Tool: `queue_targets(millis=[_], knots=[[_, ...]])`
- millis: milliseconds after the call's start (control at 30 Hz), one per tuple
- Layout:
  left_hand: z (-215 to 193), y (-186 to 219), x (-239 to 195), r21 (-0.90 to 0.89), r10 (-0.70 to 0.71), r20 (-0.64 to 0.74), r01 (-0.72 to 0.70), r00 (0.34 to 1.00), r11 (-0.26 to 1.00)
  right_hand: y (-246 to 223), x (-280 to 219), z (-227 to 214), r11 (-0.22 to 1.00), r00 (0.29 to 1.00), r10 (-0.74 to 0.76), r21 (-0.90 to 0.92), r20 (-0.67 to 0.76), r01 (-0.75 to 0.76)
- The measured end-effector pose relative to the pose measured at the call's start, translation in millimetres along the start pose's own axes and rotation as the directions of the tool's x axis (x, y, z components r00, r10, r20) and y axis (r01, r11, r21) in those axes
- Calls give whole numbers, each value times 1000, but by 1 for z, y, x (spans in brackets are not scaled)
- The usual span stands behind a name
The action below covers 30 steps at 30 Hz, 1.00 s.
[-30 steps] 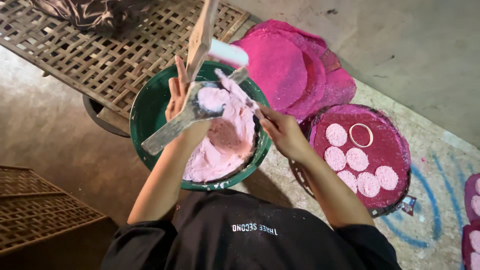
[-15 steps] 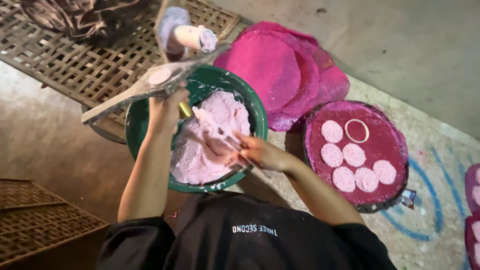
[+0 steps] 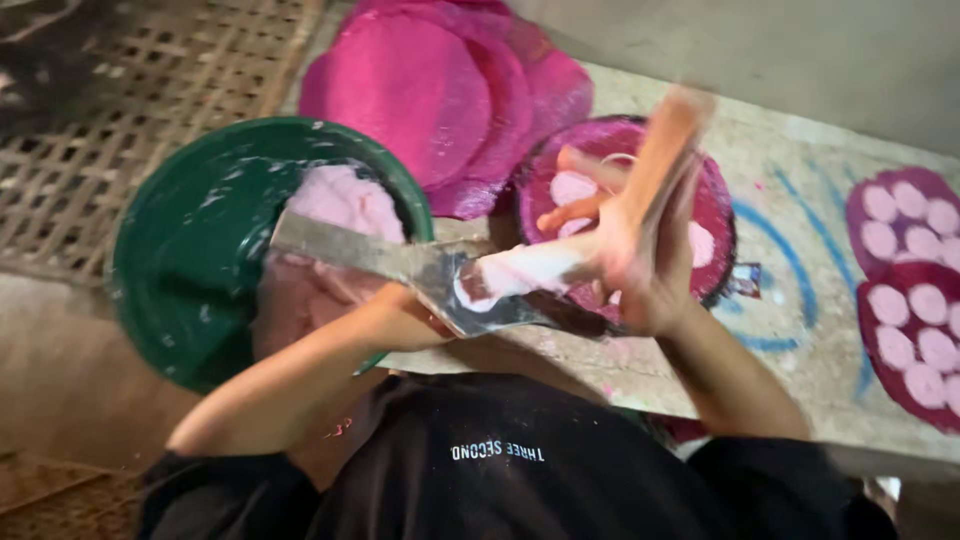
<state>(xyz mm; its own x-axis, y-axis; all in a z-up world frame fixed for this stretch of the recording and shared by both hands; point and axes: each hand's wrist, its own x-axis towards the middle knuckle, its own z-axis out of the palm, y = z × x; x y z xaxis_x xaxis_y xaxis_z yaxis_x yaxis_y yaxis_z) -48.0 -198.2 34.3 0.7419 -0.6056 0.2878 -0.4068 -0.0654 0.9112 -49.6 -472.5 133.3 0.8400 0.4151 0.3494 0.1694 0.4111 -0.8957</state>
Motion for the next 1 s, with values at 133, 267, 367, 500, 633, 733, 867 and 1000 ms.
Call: queue_targets(millis=[133,267,367,500,633,733,867,1000], knots=[[16,36,24,508,-384,132,270,914,818,-24,-39,-6,570,827,-368,-599,426,562],[57,44,45,335,-284,246,194,927,922,-22,-71,-12,440,771,-416,-636,482,635],[93,29,56,-132,-150,327,202,933,970,-18,-97,-24,500,894,-291,-743,340,445],[120,17,93,-440,-67,414,264,908,858,-23,-119,-53,501,933,-300,-800,197,330],[114,13,149,-237,-22,514,167,858,957,-37,-149,-91,704,999,-47,-710,-8,27],[117,6,189,-39,-64,610,111,790,993,-29,-173,-124,934,942,337,-125,-3,-335],[124,-50,255,-198,108,670,36,734,980,7,-214,-141,920,907,389,106,-163,-376],[74,-174,301,336,-471,-100,476,876,813,24,-249,-143,938,774,332,105,-539,-329]])
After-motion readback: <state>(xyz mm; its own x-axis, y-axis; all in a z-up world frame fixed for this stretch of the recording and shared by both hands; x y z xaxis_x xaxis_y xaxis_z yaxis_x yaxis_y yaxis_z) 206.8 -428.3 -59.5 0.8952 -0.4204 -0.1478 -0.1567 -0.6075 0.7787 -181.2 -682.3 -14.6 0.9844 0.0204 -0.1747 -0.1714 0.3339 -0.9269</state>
